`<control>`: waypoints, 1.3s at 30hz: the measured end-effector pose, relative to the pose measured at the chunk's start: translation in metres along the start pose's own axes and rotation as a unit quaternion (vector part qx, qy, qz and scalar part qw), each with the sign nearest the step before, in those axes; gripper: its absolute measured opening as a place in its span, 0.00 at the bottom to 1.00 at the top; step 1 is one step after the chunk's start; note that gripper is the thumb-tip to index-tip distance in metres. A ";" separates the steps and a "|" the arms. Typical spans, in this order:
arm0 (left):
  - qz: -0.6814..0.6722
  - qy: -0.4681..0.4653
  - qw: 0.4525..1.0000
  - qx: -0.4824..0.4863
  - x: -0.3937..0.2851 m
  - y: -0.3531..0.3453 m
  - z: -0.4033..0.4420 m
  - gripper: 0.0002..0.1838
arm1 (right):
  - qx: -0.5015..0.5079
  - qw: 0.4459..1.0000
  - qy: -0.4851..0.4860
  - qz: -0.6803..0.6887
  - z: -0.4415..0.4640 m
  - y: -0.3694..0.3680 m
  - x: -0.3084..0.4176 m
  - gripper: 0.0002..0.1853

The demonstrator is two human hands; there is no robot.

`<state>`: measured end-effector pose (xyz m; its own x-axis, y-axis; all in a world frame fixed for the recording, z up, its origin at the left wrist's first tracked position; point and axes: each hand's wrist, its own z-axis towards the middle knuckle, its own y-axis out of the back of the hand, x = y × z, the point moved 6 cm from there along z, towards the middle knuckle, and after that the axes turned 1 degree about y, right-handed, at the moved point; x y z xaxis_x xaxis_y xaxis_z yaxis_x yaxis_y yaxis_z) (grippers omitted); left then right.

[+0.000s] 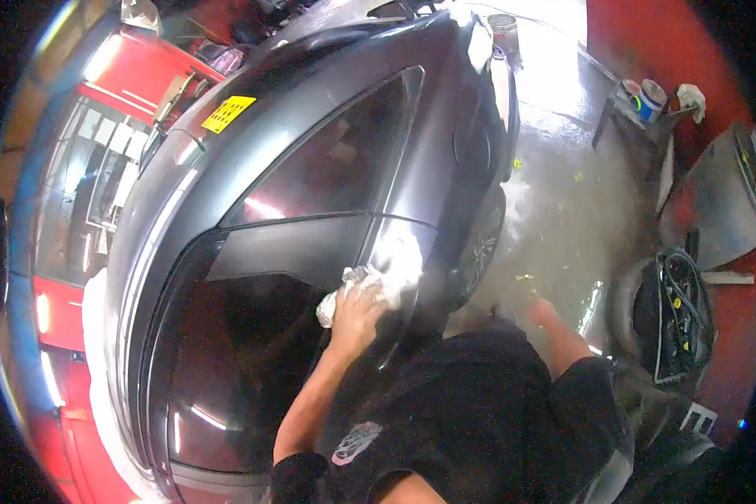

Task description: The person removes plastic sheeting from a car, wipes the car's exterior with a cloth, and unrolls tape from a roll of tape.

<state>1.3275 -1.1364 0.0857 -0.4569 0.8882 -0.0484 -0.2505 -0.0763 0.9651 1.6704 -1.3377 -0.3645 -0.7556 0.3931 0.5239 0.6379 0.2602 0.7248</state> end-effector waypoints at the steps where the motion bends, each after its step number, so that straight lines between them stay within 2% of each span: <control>1: -0.035 0.014 0.999 0.012 -0.003 0.002 -0.005 0.12 | 0.037 0.999 0.005 -0.033 0.005 0.000 -0.006 0.14; 2: -0.058 0.051 0.996 0.049 -0.007 0.015 -0.002 0.13 | 0.074 0.995 0.012 -0.066 0.009 0.000 -0.013 0.14; 4: -0.165 0.134 0.977 -0.019 0.004 0.033 0.000 0.15 | 0.137 0.981 0.031 -0.135 0.021 -0.009 -0.021 0.12; 7: -0.300 0.214 0.921 -0.127 0.008 0.083 0.013 0.20 | -0.013 0.990 -0.008 0.138 0.047 0.014 -0.002 0.12; 8: -0.423 0.291 0.846 -0.144 0.012 0.083 0.009 0.21 | -0.046 0.974 -0.006 0.221 0.047 0.030 0.023 0.12; 9: -0.534 0.359 0.749 -0.160 0.013 0.081 0.004 0.22 | -0.079 0.950 -0.003 0.301 0.032 0.069 0.074 0.13; 10: -0.627 0.349 0.682 -0.139 0.010 0.083 0.007 0.22 | -0.109 0.919 0.007 0.378 0.019 0.103 0.109 0.15; 13: -0.410 0.234 0.870 -0.144 0.025 0.111 0.004 0.25 | -0.086 0.893 0.093 0.432 0.021 0.131 0.176 0.19; 15: -0.416 0.232 0.864 -0.161 0.021 0.153 0.003 0.29 | -0.109 0.938 0.175 0.280 0.022 0.140 0.200 0.20; 17: -0.369 0.216 0.874 -0.232 0.033 0.213 -0.006 0.26 | -0.067 0.953 0.140 0.261 0.047 0.100 0.159 0.19; 18: -0.233 0.206 0.909 -0.278 0.038 0.256 -0.017 0.23 | -0.080 0.969 0.143 0.183 0.045 0.089 0.144 0.18; 19: -0.075 0.222 0.916 -0.326 0.045 0.298 -0.030 0.23 | -0.095 0.979 0.142 0.109 0.044 0.077 0.128 0.17; 20: 0.031 0.182 0.908 -0.376 0.049 0.338 -0.048 0.22 | -0.066 0.987 0.102 0.109 0.045 0.050 0.091 0.15; 21: -0.031 0.344 0.837 -0.424 0.074 0.370 -0.074 0.20 | -0.039 0.991 0.057 0.111 0.048 0.020 0.052 0.14; 22: 0.149 0.330 0.816 -0.450 0.093 0.416 -0.100 0.23 | -0.014 0.993 0.007 0.118 0.051 -0.003 0.019 0.14; 23: 0.209 0.278 0.805 -0.481 0.103 0.453 -0.117 0.25 | -0.014 0.997 0.073 0.004 0.054 -0.014 0.001 0.13; 24: 0.335 0.256 0.770 -0.479 0.136 0.492 -0.153 0.27 | -0.011 0.986 0.127 -0.108 0.045 -0.028 -0.021 0.13; 25: 0.328 0.257 0.768 -0.487 0.157 0.523 -0.168 0.28 | -0.001 0.962 0.172 -0.214 0.025 -0.049 -0.038 0.13; 26: 0.320 0.258 0.765 -0.496 0.179 0.554 -0.188 0.29 | -0.033 0.950 0.175 -0.257 0.011 -0.065 -0.051 0.12; 27: 0.370 0.261 0.774 -0.443 0.224 0.582 -0.224 0.32 | -0.060 0.933 0.183 -0.305 0.000 -0.070 -0.057 0.12; 29: 0.290 0.398 0.807 -0.327 0.291 0.594 -0.261 0.32 | 0.154 0.956 -0.013 -0.251 -0.028 -0.053 -0.030 0.13; 32: 0.304 0.470 0.828 -0.031 0.386 0.541 -0.326 0.34 | 0.029 0.968 0.079 -0.237 -0.046 -0.057 -0.002 0.13; 33: 0.307 0.484 0.816 0.070 0.411 0.524 -0.346 0.34 | -0.009 0.985 0.054 -0.166 -0.047 -0.060 0.000 0.14; 35: 0.174 0.484 0.855 -0.063 0.426 0.523 -0.357 0.35 | -0.081 0.996 0.003 -0.023 -0.056 -0.064 0.021 0.15; 36: 0.101 0.479 0.863 -0.123 0.436 0.521 -0.362 0.36 | -0.088 0.996 0.000 0.006 -0.068 -0.068 0.039 0.15; 37: 0.078 0.483 0.863 -0.127 0.444 0.521 -0.368 0.37 | -0.092 0.995 -0.003 0.033 -0.085 -0.054 0.073 0.15; 38: 0.111 0.493 0.855 -0.119 0.450 0.525 -0.369 0.37 | -0.095 0.994 -0.004 0.057 -0.099 -0.038 0.090 0.16; 39: 0.143 0.504 0.845 -0.110 0.455 0.529 -0.373 0.37 | -0.066 0.997 0.032 0.030 -0.092 -0.053 0.083 0.16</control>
<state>0.6686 -0.9422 0.4784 -0.9924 -0.0085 -0.1225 -0.1087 -0.4036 0.9084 1.5605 -1.3997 -0.3179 -0.7276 0.3456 0.5926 0.6600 0.1171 0.7421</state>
